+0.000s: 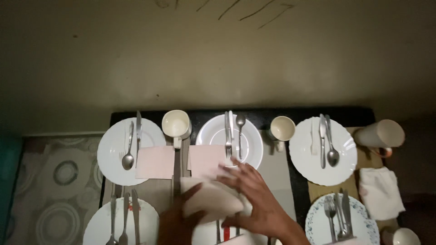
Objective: Arrange plates, mugs, cutlery, and napkins on a dining table for six people.
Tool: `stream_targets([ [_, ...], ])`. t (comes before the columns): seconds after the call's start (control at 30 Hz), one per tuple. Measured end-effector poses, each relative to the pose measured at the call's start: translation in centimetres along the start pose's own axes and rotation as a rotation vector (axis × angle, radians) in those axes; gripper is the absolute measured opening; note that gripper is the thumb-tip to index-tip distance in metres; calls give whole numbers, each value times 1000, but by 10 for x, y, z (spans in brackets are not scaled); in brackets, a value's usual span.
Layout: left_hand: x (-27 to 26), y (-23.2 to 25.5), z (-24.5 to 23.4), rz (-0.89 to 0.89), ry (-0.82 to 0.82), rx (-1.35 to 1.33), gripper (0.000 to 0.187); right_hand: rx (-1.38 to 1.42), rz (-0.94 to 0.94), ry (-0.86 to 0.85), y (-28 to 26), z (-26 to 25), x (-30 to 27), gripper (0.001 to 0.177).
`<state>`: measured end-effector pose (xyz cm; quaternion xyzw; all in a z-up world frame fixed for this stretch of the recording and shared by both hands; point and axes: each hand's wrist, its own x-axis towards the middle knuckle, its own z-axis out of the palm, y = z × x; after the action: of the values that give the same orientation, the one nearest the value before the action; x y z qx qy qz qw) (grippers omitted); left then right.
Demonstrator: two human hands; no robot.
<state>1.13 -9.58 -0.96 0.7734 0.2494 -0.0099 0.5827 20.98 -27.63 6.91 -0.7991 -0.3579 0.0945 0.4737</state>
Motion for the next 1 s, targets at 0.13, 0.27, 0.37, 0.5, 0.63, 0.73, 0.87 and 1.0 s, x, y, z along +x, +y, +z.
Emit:
stream_targets([
  [0.13,73,83,27,11,-228,16,68,-45,-35,-60,10,-27,-38,58],
  [0.27,68,126,61,508,-217,44,31,96,398,-14,14,-57,-73,35],
  [0.37,55,159,83,64,-188,-94,68,276,661,72,22,-72,-104,30],
  [0.5,43,153,119,458,-59,109,54,450,745,169,55,-76,-149,30],
  [0.63,26,134,172,73,-144,-180,39,765,778,306,90,-74,-201,39],
  [0.73,8,129,209,-30,-61,-291,40,1038,781,393,91,-86,-223,50],
  [0.87,-18,156,262,-8,51,-314,36,1195,773,452,84,-110,-248,57],
  [1.0,-23,158,297,-205,181,-255,30,1017,836,484,158,-108,-294,63],
])
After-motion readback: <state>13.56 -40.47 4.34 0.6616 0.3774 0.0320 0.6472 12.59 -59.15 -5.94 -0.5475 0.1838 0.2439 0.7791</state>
